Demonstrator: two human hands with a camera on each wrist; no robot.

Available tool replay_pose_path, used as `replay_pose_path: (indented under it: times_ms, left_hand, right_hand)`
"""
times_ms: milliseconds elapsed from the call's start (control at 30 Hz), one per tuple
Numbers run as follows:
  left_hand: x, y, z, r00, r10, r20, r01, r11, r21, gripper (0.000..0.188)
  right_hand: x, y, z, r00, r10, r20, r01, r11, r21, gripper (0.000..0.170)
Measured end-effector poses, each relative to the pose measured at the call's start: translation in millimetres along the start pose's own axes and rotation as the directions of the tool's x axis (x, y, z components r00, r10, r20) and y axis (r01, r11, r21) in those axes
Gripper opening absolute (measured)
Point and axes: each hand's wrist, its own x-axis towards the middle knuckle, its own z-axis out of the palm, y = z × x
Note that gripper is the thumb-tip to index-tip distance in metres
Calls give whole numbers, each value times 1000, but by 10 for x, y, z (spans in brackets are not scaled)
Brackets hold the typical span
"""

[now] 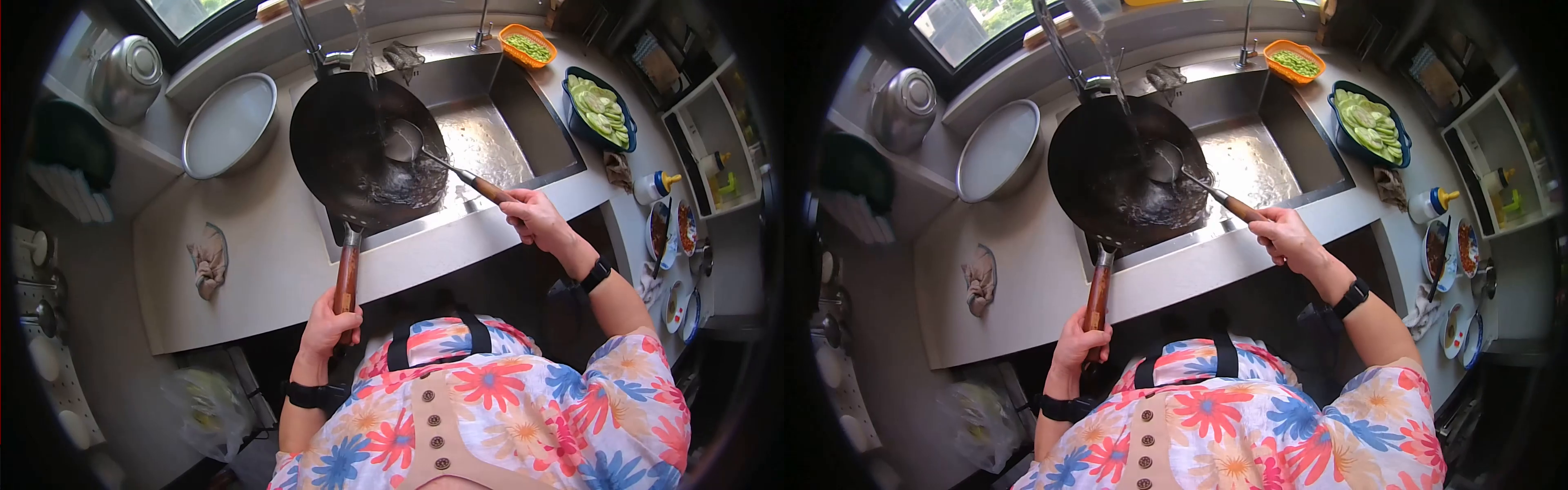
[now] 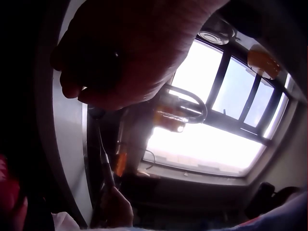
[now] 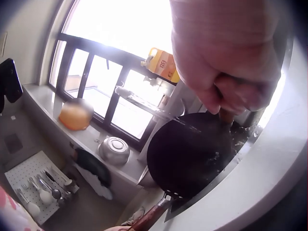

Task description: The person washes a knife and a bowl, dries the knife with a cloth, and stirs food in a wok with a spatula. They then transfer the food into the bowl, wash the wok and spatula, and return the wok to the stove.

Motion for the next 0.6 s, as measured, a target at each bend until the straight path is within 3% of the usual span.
replay_pose_path:
  times_ms: [233, 333, 367, 400, 500, 600]
  left_hand:
    - [243, -45, -261, 979, -28, 200, 63, 983, -170, 42]
    - [344, -63, -377, 966, -55, 253, 110, 971, -211, 43]
    - [357, -50, -403, 960, -51, 274, 118, 965, -234, 44]
    - [371, -49, -435, 955, -47, 292, 125, 959, -255, 45]
    - [419, -38, -510, 947, -71, 314, 168, 941, -292, 46]
    - [413, -27, -521, 943, -99, 318, 202, 929, -310, 47]
  right_hand:
    - [-23, 54, 214, 971, 180, 157, -216, 943, 255, 14]
    - [-4, 49, 438, 952, 226, 206, -247, 965, 83, 17]
    - [82, 145, 399, 924, 221, 312, -233, 973, 1, 23]
    - [97, 106, 427, 917, 243, 317, -252, 968, -12, 23]
    - [216, -225, 424, 807, 370, 459, -166, 890, -425, 43]
    - [665, -716, 182, 915, 220, 339, -57, 900, -431, 39]
